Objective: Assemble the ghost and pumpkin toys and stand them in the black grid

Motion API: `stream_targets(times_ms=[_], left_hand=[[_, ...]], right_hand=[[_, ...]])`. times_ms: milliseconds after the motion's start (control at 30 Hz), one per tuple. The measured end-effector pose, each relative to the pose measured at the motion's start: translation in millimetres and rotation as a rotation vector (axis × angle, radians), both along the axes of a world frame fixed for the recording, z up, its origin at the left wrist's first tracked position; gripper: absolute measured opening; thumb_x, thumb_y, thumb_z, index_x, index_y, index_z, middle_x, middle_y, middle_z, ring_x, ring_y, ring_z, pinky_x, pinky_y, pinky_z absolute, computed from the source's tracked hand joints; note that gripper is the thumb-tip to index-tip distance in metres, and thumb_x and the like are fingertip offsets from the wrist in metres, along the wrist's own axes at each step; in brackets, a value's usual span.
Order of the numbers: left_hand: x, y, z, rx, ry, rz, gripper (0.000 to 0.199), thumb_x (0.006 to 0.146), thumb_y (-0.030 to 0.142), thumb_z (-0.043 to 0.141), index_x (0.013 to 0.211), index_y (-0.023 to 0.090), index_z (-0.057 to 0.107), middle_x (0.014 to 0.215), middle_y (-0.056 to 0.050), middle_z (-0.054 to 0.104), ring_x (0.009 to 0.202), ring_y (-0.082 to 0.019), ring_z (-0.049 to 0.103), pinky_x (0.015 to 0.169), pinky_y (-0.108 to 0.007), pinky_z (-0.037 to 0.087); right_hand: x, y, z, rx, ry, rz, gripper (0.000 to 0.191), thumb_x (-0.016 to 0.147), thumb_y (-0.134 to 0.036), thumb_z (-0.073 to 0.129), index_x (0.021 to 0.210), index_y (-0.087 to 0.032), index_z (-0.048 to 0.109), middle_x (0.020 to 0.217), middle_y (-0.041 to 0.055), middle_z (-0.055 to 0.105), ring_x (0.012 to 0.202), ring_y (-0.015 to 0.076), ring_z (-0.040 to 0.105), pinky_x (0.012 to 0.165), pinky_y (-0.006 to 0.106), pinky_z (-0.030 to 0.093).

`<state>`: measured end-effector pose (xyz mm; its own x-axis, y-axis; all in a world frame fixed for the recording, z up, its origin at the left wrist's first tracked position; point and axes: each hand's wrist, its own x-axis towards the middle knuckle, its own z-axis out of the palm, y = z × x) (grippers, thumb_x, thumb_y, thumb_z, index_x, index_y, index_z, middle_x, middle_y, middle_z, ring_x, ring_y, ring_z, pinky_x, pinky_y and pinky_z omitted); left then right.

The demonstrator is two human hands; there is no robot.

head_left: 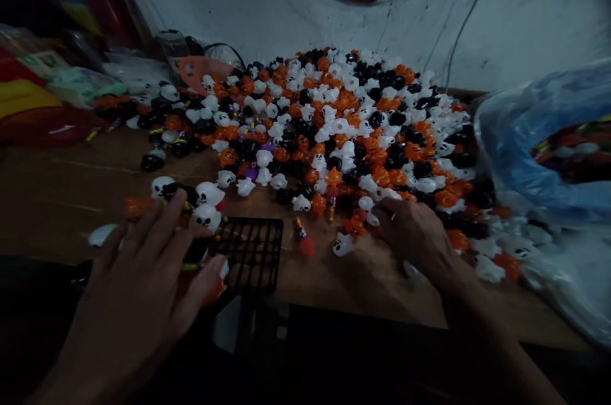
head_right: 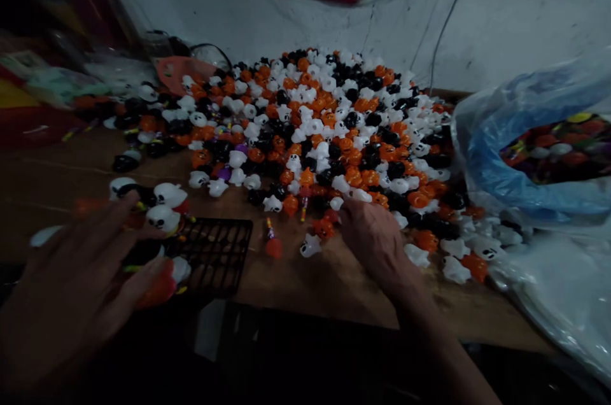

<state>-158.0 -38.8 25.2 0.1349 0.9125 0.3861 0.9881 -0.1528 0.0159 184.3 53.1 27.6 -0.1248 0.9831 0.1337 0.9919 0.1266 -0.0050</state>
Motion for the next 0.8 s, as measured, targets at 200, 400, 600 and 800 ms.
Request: stream_targets(times_ms=[200, 400, 600, 800], left_hand=[[1, 5, -7.9, 0.009, 0.004, 0.037, 0.037, 0.080, 0.046, 0.041, 0.106, 0.022, 0.051, 0.153, -0.011, 0.026, 0.133, -0.043, 0.033, 0.106, -0.063, 0.024], [0, 5, -8.1, 0.057, -0.016, 0.013, 0.034, 0.080, 0.043, 0.044, 0.105, 0.023, 0.055, 0.151, -0.009, 0.032, 0.130, -0.044, 0.037, 0.101, -0.067, 0.030], [3, 3, -3.1, 0.057, -0.013, -0.047, 0.033, 0.084, 0.041, 0.043, 0.105, 0.019, 0.057, 0.152, -0.012, 0.028, 0.134, -0.042, 0.032, 0.103, -0.067, 0.029], [5, 1, -2.4, 0.097, -0.008, -0.023, 0.032, 0.087, 0.039, 0.042, 0.101, 0.017, 0.061, 0.150, -0.013, 0.033, 0.133, -0.040, 0.035, 0.105, -0.063, 0.030]], right_hand=[[-37, 3, -24.3, 0.026, 0.050, 0.063, 0.022, 0.089, -0.027, 0.051, 0.076, -0.021, 0.067, 0.073, 0.0045, 0.068, 0.066, 0.0193, 0.062, 0.053, 0.028, 0.031], [-60, 0, -43.7, 0.254, 0.052, 0.223, 0.027, 0.096, -0.027, 0.040, 0.105, -0.016, 0.063, 0.098, 0.0141, 0.065, 0.088, 0.0237, 0.059, 0.078, 0.035, 0.042], [-64, 27, -44.1, 0.136, 0.371, -0.013, 0.025, 0.090, -0.031, 0.049, 0.081, -0.014, 0.066, 0.075, 0.0116, 0.065, 0.070, 0.0211, 0.059, 0.064, 0.030, 0.040], [-65, 19, -30.4, -0.020, 0.761, 0.206, 0.020, 0.088, -0.030, 0.050, 0.085, -0.016, 0.064, 0.072, 0.0018, 0.063, 0.061, 0.0129, 0.053, 0.057, 0.023, 0.037]])
